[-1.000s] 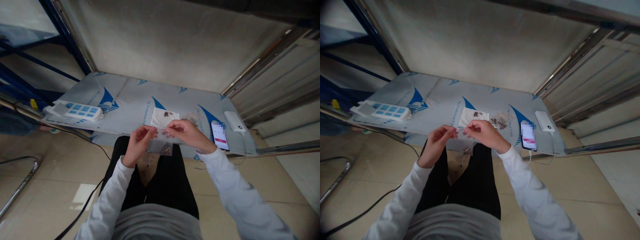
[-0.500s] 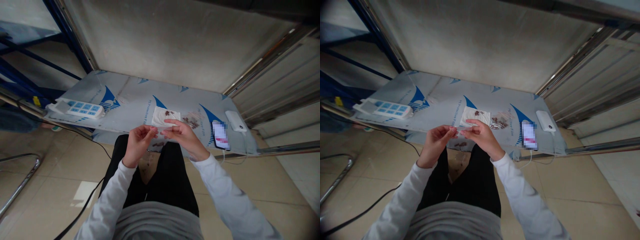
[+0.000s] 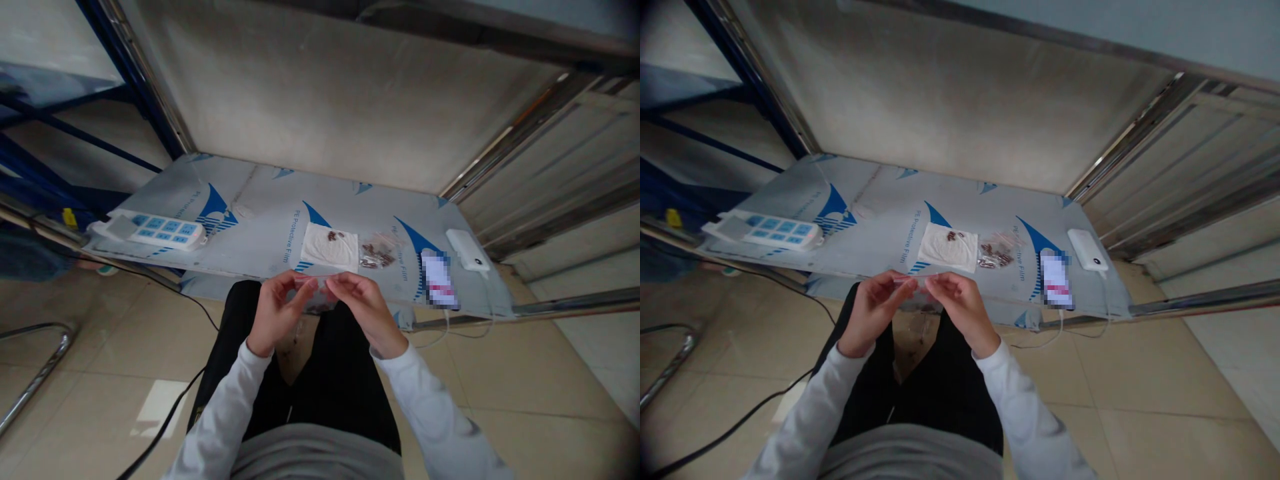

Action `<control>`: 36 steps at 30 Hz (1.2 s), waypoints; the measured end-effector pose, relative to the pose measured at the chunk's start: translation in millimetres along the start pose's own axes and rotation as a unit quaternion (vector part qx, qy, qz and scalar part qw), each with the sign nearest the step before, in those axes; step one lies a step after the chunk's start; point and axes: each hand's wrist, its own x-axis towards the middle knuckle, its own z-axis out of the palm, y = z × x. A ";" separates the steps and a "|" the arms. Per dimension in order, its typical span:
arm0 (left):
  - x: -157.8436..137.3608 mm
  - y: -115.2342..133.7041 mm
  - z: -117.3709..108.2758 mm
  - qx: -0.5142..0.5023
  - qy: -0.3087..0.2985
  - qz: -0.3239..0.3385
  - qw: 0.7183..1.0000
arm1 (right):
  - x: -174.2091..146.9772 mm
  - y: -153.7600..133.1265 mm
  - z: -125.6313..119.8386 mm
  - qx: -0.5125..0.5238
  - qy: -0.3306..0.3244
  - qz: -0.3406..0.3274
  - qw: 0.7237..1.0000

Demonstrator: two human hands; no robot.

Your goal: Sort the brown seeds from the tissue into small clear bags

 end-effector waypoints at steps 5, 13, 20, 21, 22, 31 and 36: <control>-1.9 -2.4 3.1 -0.003 -0.024 -0.010 1.000 | -6.1 7.8 -1.4 -0.016 0.050 -0.048 0.997; -4.6 -1.7 11.7 0.001 -0.032 -0.006 0.999 | -20.2 20.1 -2.1 -0.043 0.012 -0.069 0.997; -4.0 -11.6 15.1 -0.031 -0.046 -0.056 0.997 | -25.1 30.1 -2.4 -0.020 0.117 -0.069 0.991; -3.2 -14.1 14.9 -0.034 -0.032 -0.062 0.997 | -23.6 29.9 -3.3 -0.015 0.124 -0.068 0.990; -2.3 -16.1 14.6 -0.027 -0.018 -0.063 0.997 | -22.1 29.5 -4.3 -0.009 0.121 -0.065 0.990; 11.7 -11.1 8.1 -0.028 -0.182 -0.063 0.981 | -14.9 17.0 -25.1 -0.032 0.064 -0.024 0.997; 76.6 -42.7 -33.7 0.228 0.013 -0.018 0.973 | 34.5 17.9 -86.7 -0.044 0.208 -0.028 0.977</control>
